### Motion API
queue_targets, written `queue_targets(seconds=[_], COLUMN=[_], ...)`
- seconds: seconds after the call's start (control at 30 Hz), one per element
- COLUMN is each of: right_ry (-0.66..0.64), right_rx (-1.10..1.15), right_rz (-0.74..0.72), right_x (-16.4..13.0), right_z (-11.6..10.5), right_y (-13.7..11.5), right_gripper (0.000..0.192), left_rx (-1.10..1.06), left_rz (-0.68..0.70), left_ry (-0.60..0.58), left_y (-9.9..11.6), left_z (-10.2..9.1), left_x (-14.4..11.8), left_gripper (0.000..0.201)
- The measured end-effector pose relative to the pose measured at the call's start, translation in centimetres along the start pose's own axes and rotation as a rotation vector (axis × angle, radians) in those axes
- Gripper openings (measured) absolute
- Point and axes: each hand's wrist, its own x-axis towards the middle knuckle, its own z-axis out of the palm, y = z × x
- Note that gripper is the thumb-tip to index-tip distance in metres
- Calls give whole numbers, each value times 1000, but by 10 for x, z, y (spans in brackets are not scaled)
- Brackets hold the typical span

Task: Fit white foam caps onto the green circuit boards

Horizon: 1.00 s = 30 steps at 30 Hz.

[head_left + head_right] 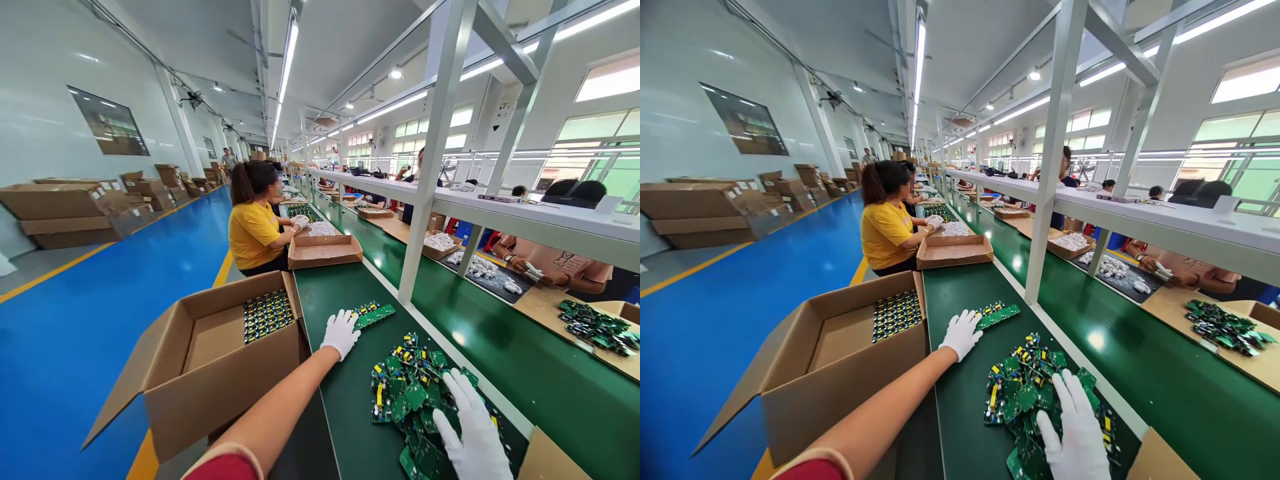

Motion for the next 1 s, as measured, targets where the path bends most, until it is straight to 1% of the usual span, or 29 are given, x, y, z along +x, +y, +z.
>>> queue_targets(seconds=[0.03, 0.1, 0.17, 0.23, 0.3, 0.37, 0.43, 0.5, 0.53, 0.6, 0.63, 0.67, 0.7, 0.77, 0.8, 0.87, 0.9, 0.97, 1.0], right_ry=[-22, -55, -79, -101, -107, -63, -15, -31, -42, -30, -11, 12, 26, -7, -33, -76, -89, -89, -85], right_rx=[18, 79, 159, 231, 303, 375, 433, 496, 532, 602, 623, 624, 605, 547, 522, 497, 498, 520, 542], right_rz=[-7, -11, 18, 59, 107, 177, 280, 369, 401, 433, 438, 448, 469, 520, 543, 575, 584, 603, 612], right_x=[-1, -3, -7, -10, -13, -15, -15, -9, -5, 8, 14, 21, 26, 33, 35, 35, 35, 34, 35], right_z=[-2, -3, -4, -8, -16, -25, -33, -38, -40, -42, -43, -44, -46, -51, -53, -57, -58, -57, -56], right_y=[2, 6, 11, 12, 8, 0, -7, -12, -14, -17, -20, -23, -27, -35, -38, -41, -42, -40, -39], right_gripper=[51, 50, 49, 47, 47, 46, 46, 48, 50, 58, 61, 62, 59, 43, 39, 43, 45, 46, 45], left_rx=[5, 2, -18, -54, -104, -167, -231, -352, -497, -737, -810, -854, -893, -945, -966, -1024, -1058, -1126, -1154], left_rz=[2, 12, 17, -12, -86, -156, -166, -121, -94, -16, 39, 68, 89, 110, 115, 109, 87, -34, -119], left_ry=[9, 37, 67, 89, 109, 121, 126, 104, 71, -79, -163, -224, -268, -317, -334, -381, -414, -498, -541], left_y=[-5, -10, -9, -8, -8, -8, -5, 7, 15, 37, 48, 59, 68, 80, 83, 85, 86, 88, 89], left_z=[2, 4, 6, 6, 3, -3, -12, -25, -33, -49, -58, -65, -72, -81, -82, -80, -77, -68, -64], left_x=[0, -3, -6, -10, -15, -22, -36, -58, -71, -97, -110, -121, -130, -143, -147, -151, -153, -155, -157], left_gripper=[42, 35, 27, 23, 27, 35, 42, 45, 47, 48, 49, 49, 49, 46, 45, 46, 53, 66, 66])
